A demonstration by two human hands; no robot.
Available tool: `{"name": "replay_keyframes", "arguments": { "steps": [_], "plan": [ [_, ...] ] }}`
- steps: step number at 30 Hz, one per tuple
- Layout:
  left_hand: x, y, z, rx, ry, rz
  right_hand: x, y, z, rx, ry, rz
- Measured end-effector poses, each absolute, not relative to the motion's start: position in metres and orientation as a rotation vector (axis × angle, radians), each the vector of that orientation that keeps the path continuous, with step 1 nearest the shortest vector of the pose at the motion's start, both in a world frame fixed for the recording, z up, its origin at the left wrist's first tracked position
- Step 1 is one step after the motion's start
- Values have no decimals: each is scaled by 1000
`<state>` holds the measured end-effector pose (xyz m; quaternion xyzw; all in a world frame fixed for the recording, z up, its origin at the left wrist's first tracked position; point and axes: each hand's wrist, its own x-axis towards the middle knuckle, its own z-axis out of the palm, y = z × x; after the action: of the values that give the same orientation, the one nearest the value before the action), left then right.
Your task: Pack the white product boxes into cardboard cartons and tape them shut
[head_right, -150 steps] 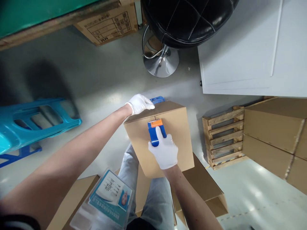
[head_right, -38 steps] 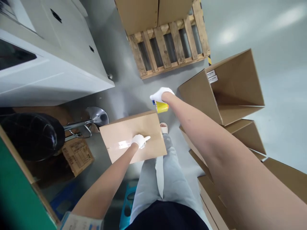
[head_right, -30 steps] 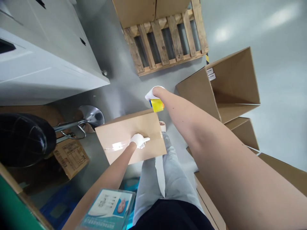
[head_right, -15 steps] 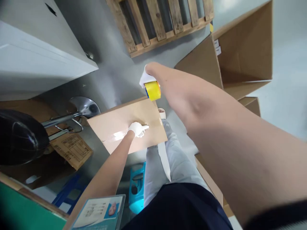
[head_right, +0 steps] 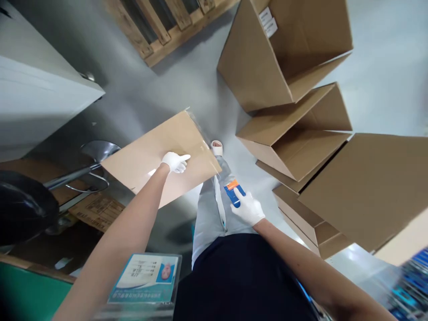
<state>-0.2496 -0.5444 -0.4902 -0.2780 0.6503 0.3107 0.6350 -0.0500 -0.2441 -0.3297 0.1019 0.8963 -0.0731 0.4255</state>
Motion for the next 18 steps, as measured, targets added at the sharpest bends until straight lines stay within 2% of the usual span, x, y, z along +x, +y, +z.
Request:
{"name": "replay_keyframes", "arguments": {
  "steps": [5, 13, 18],
  "plan": [
    [-249, -543, -492, -694, 1456, 768, -43, -243, -336, 316, 2166, -157],
    [-247, -547, -497, -779, 1393, 861, -100, -268, -406, 353, 1983, -250],
    [-247, -548, -498, -800, 1355, 827, -132, -285, -436, 519, 1991, -335]
  ]
}}
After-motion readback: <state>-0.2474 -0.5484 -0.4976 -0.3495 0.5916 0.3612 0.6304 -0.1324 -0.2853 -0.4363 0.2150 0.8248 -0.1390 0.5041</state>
